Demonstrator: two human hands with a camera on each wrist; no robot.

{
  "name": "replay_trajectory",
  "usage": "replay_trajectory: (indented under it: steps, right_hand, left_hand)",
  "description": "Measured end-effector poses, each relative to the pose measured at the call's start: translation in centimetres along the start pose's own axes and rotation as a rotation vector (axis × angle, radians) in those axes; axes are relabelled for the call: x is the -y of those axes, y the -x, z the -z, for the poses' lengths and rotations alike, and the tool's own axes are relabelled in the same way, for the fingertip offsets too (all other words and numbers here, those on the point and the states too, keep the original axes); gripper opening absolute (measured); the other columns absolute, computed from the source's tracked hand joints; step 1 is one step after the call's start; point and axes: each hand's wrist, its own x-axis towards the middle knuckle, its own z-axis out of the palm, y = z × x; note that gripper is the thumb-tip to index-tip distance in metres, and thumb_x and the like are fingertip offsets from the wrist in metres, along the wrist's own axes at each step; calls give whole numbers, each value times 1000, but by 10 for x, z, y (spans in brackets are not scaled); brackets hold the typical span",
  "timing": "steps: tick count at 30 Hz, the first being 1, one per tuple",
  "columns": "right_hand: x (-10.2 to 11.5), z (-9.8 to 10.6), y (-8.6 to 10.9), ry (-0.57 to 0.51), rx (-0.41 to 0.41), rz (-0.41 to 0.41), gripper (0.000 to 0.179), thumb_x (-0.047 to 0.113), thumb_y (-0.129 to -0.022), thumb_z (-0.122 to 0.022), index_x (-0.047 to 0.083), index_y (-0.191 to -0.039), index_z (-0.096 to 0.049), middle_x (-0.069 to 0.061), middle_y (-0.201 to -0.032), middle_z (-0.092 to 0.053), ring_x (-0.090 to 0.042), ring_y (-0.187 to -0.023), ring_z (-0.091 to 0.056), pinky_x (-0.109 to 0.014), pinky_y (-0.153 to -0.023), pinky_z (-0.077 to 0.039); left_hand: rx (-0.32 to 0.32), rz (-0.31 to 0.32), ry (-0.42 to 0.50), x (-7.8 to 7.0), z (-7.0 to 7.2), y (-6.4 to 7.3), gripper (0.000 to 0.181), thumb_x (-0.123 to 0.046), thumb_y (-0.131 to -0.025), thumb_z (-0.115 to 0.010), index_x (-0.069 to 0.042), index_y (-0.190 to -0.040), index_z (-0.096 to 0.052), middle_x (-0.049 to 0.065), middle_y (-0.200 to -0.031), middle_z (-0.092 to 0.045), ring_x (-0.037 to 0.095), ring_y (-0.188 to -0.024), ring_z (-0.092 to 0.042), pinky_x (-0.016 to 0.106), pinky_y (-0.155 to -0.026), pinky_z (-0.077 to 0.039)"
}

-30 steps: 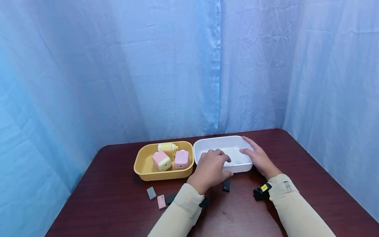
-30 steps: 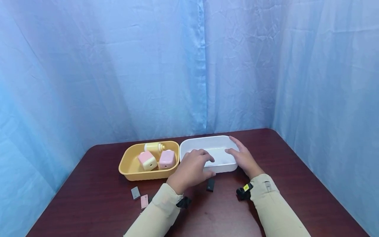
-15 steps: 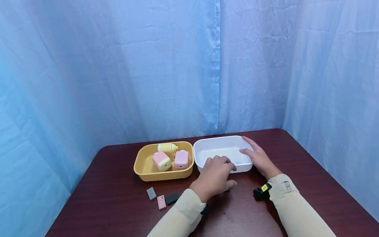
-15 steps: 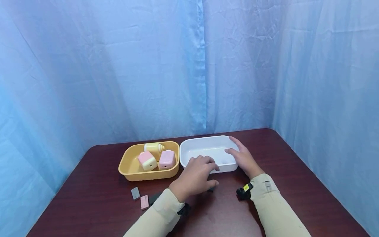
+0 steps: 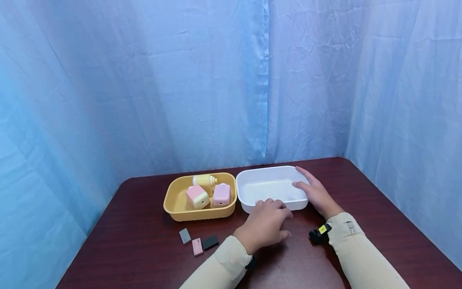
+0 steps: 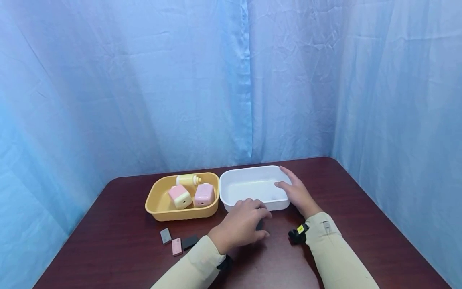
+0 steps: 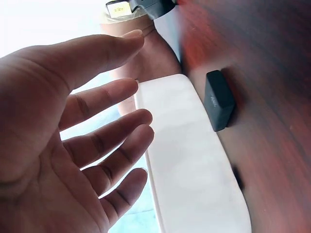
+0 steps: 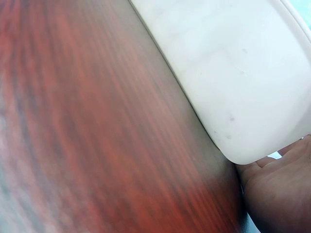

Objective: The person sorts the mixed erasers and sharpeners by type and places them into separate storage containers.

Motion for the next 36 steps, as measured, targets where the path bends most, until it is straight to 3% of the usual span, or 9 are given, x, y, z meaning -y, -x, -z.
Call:
replay_trajectory:
  steps: [12, 19, 36]
  right_hand:
    - [-1, 0, -1, -1, 7, 1, 74, 30, -105, -59, 31, -167, -19, -12, -172, -20, -35, -153, -28, -64, -120, -28]
    - [-1, 0, -1, 1, 2, -7, 74, 29, -104, -60, 29, -167, -21, -12, -172, -21, -35, -153, -27, -64, -121, -26]
    - [-2, 1, 0, 5, -8, 8, 74, 28, -104, -60, 29, -167, -21, -12, -171, -22, -34, -153, -28, -62, -122, -25]
  left_hand:
    - [54, 9, 67, 5, -8, 3, 48, -45, -88, -82, -26, -130, -71, -8, -123, -69, 6, -109, -64, 30, -99, -53]
    - [61, 24, 55, 11, -13, 5, 52, -47, -87, -82, -25, -132, -69, -8, -125, -69, 6, -111, -65, 28, -99, -53]
    - [152, 92, 89, 18, -19, 5, 50, -47, -85, -84, -26, -128, -70, -10, -118, -70, 4, -101, -63, 27, -91, -55]
